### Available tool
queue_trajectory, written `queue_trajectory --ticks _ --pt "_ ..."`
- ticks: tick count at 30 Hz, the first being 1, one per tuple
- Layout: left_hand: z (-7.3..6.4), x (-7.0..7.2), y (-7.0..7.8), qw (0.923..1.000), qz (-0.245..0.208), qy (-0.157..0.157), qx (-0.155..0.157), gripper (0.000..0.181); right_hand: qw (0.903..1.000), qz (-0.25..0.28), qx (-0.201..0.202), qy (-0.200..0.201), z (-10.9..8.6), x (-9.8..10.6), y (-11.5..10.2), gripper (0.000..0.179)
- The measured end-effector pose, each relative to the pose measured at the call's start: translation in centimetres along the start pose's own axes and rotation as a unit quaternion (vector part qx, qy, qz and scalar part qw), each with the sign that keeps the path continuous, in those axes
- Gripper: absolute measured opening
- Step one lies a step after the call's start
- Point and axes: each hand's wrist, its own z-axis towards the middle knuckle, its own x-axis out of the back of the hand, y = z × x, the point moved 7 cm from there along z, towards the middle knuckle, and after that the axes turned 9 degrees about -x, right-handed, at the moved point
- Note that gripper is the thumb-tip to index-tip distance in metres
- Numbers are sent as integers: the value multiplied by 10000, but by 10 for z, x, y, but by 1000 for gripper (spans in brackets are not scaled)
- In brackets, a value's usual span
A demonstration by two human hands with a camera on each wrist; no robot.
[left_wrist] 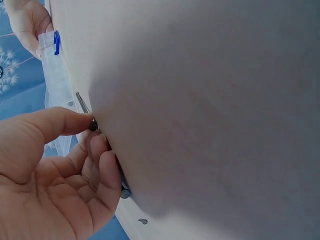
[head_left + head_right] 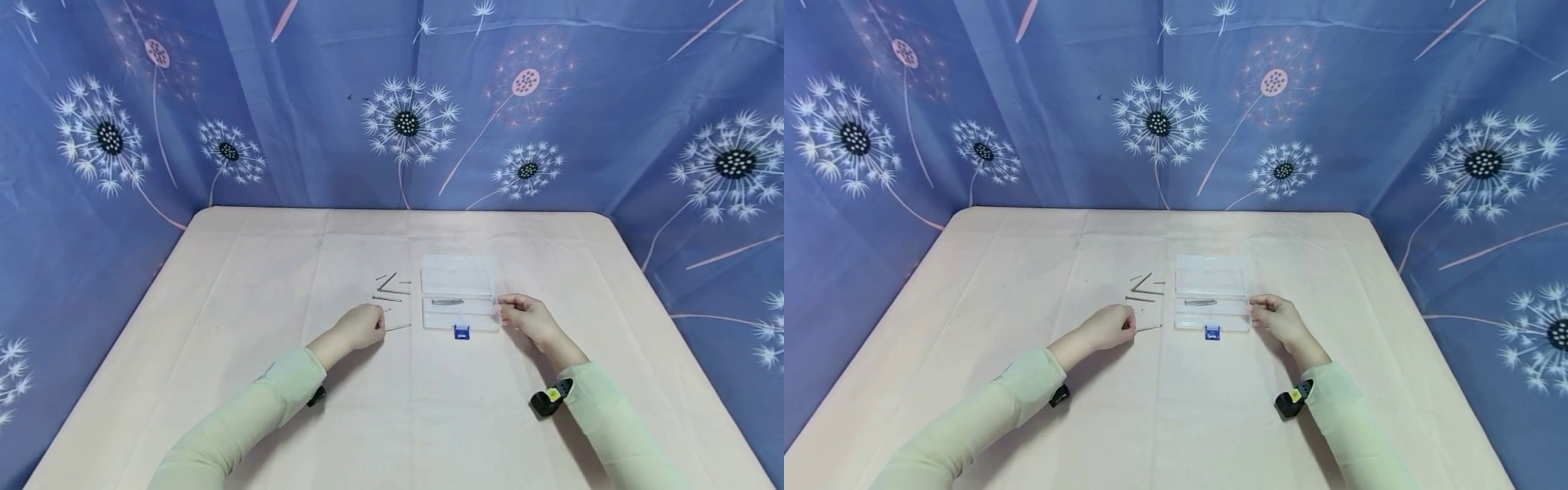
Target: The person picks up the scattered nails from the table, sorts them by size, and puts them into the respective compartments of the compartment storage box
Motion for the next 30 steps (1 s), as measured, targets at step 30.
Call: queue_trajectory --ticks 30 --pt "0 20 -10 9953 -803 521 -178 7 9999 -138 -7 58 2 1 2 42"
